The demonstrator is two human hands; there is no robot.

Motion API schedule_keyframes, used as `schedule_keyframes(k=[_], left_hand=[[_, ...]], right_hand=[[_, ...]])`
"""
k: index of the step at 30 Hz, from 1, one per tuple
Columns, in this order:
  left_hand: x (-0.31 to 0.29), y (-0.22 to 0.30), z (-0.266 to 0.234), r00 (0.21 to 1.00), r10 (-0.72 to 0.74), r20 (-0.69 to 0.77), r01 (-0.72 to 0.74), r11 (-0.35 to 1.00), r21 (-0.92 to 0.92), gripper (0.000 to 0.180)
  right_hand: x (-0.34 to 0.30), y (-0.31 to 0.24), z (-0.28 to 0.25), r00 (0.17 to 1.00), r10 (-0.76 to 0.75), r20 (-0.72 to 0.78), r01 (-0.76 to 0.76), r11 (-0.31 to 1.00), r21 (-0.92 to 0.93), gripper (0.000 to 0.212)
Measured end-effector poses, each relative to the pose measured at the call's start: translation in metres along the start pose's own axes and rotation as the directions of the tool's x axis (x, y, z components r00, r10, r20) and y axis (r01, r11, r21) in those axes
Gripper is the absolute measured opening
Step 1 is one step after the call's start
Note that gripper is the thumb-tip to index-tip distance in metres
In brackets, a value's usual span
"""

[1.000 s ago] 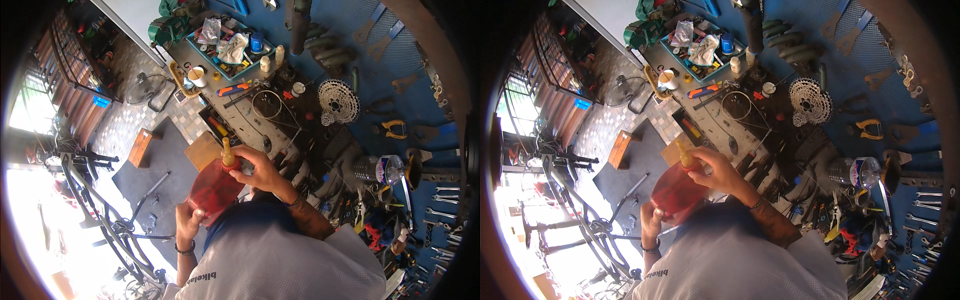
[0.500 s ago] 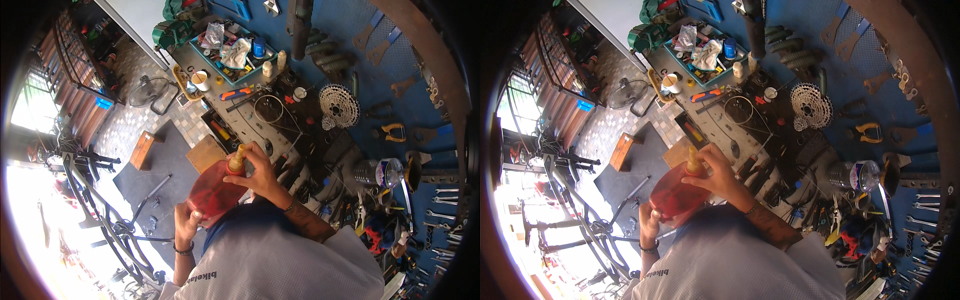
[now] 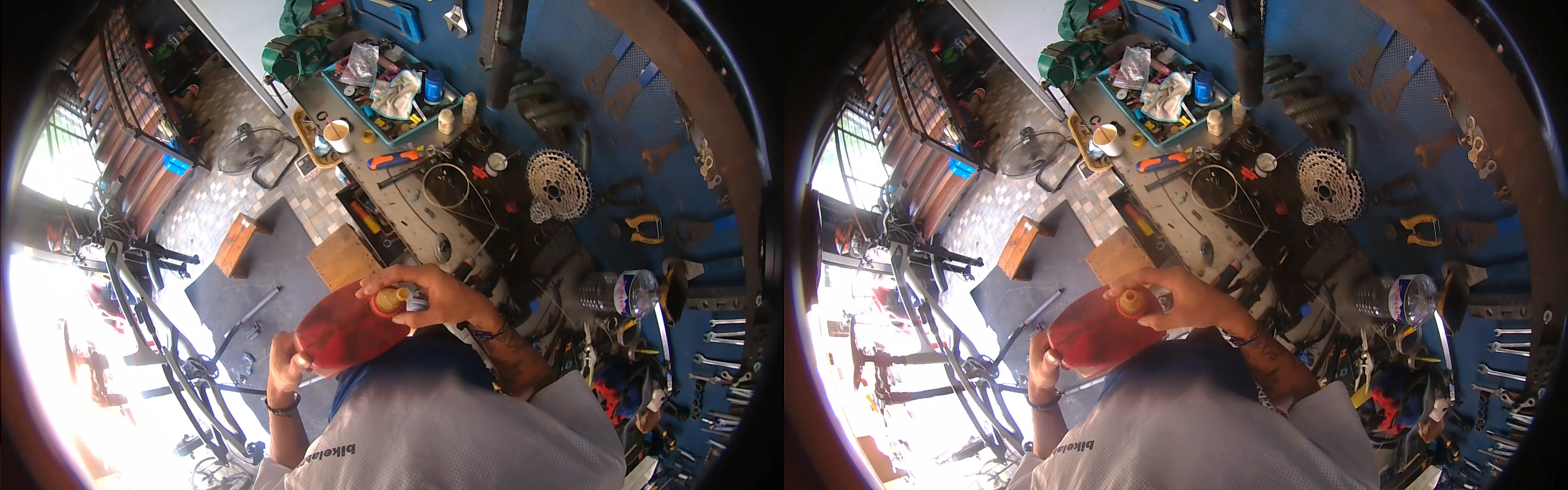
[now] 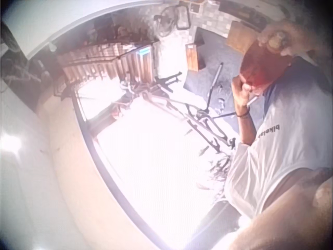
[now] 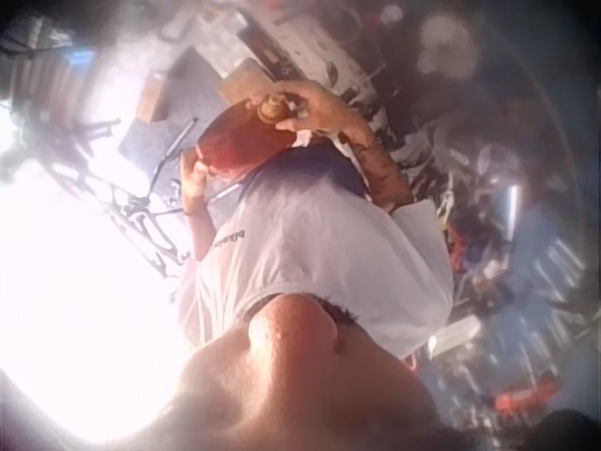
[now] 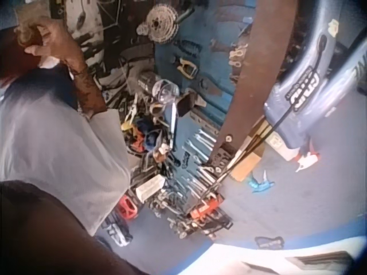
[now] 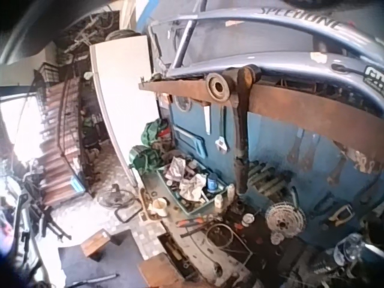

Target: The person sits on the floor, then stands and moves a red fuel container to a workbench. They handle a bicycle frame, open drawers, and sort through trays of bicycle parts and tools, picking up and placing items in a workshop setting.

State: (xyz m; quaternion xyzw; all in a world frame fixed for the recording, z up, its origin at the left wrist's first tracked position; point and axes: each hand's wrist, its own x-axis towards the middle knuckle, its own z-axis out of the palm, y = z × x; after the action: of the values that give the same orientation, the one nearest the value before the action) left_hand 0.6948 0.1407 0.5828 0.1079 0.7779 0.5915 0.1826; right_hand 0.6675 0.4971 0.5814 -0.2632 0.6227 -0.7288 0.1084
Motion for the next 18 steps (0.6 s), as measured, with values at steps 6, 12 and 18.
schedule_keyframes(k=[6,12,18], left_hand=[[0.008,0.016,0.014,0.999,0.016,-0.043,-0.016,1.000,-0.009,0.093],[0.011,0.013,0.019,0.983,0.062,-0.170,-0.069,0.997,-0.038,0.085],[0.015,0.013,0.020,0.949,0.062,-0.310,-0.113,0.982,-0.150,0.084]], right_hand=[[0.008,0.001,0.026,0.892,-0.123,-0.436,-0.064,0.918,-0.391,0.063],[0.003,0.018,0.049,0.844,-0.244,-0.479,0.048,0.922,-0.385,0.062],[-0.016,0.026,0.046,0.880,-0.228,-0.417,0.141,0.963,-0.228,0.068]])
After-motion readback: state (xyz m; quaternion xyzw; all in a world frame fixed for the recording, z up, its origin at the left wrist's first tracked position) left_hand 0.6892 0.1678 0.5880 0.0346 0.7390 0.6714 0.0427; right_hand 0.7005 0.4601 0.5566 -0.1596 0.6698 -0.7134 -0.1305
